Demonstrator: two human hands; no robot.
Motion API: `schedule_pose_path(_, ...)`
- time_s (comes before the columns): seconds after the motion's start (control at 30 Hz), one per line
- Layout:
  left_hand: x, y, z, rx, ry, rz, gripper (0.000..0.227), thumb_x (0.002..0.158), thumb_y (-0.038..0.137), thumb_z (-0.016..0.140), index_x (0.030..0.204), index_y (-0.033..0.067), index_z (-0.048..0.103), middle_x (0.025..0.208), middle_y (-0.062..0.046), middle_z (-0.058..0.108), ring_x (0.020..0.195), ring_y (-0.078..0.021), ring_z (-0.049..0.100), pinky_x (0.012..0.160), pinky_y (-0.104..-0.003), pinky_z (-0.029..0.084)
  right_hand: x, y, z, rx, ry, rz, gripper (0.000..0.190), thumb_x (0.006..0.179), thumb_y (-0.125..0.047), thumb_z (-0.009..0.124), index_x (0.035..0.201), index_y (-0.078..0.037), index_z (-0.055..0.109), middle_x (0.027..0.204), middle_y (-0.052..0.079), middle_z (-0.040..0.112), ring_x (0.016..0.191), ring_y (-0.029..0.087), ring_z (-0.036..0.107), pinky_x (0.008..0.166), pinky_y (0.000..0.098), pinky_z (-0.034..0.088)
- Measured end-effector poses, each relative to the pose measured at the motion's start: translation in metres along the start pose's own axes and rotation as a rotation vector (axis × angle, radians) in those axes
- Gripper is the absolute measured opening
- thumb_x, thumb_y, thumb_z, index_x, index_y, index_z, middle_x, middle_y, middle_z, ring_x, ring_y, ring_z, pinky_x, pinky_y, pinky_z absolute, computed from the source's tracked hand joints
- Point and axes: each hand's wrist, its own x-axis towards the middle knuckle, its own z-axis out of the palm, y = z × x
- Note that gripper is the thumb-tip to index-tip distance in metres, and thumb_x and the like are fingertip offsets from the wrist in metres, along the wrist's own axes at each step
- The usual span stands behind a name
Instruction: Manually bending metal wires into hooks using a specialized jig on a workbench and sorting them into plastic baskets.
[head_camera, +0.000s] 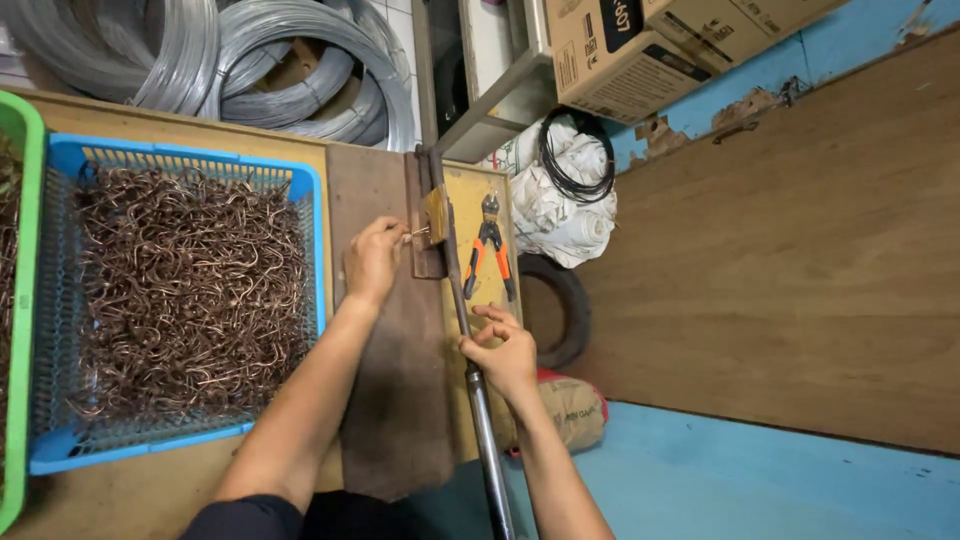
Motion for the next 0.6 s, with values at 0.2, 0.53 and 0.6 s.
schedule_pose_path(0.2, 0.006, 0.028, -0.009, 0.053, 0.029, 0.09, 0.005, 0.092, 0.02, 0.075, 0.095, 0.0198, 0.079, 0.101, 0.004, 0.073, 0.094, -0.0225, 0.071, 0.08, -0.037, 0.056, 0.0, -0.002, -0.003, -0.019, 0.0, -0.01, 0.021, 0.061, -0.024, 0.093, 0.065, -0.012, 0.075, 0.118, 0.003, 0.076, 0.129, 0.033, 0.062, 0.111, 0.0473, 0.045)
schedule_pose_path(0.53, 0.022, 0.003, 0.0, 0.073, -0.014, 0.267, 0.006, 0.089, 0.017, 0.075, 0.092, 0.0164, 0.08, 0.102, 0.002, 0.075, 0.094, -0.0222, 0.072, 0.076, -0.035, 0.056, -0.004, 0.036, 0.029, 0.051, -0.039, 0.07, 0.03, 0.065, -0.026, 0.095, 0.068, -0.008, 0.07, 0.115, 0.008, 0.076, 0.129, 0.033, 0.062, 0.113, 0.0459, 0.044)
schedule_pose_path(0.6, 0.025, 0.005, -0.004, 0.097, -0.028, 0.308, 0.007, 0.09, 0.017, 0.074, 0.092, 0.0182, 0.08, 0.101, 0.002, 0.075, 0.092, -0.0222, 0.072, 0.074, -0.034, 0.054, -0.006, 0.031, 0.026, 0.047, -0.047, 0.097, 0.034, 0.065, -0.029, 0.097, 0.067, -0.009, 0.07, 0.11, 0.006, 0.078, 0.126, 0.03, 0.065, 0.112, 0.0441, 0.045)
